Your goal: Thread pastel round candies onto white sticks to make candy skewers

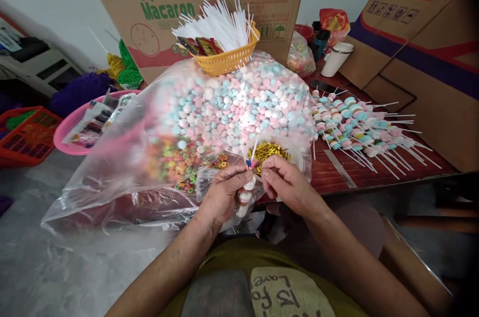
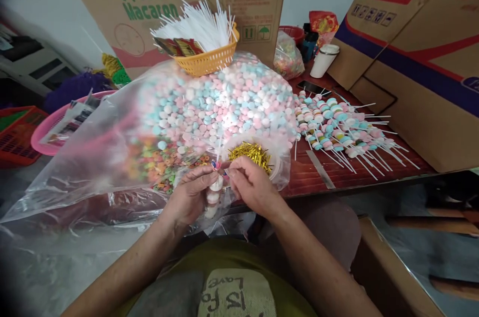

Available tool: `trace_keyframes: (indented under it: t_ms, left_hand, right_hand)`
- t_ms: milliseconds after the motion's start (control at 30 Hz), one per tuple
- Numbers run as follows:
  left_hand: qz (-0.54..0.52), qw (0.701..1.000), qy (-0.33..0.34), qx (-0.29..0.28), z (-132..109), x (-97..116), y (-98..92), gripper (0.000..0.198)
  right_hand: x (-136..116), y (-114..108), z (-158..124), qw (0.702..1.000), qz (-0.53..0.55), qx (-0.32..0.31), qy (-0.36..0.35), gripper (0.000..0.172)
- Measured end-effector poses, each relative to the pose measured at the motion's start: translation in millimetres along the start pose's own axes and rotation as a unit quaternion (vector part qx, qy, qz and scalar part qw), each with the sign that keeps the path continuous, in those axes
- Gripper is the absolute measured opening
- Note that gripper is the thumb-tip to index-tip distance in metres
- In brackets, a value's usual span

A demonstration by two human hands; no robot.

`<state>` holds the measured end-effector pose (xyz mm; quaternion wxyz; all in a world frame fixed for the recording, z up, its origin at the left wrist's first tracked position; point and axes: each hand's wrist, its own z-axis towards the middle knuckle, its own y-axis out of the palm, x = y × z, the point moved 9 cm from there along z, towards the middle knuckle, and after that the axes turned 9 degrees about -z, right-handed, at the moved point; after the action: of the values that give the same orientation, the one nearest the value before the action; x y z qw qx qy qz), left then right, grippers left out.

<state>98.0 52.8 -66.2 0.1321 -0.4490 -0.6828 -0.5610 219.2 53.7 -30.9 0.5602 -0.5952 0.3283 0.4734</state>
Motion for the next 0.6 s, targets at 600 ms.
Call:
trace_keyframes:
  t_ms: [600]
  left_hand:
    - [0.048, 0.995, -0.006, 0.091, -13, 6, -49.3, 0.032]
  right_hand:
    - [6, -31, 58, 0.757, -0.642, -0.117, 0.032, 0.023]
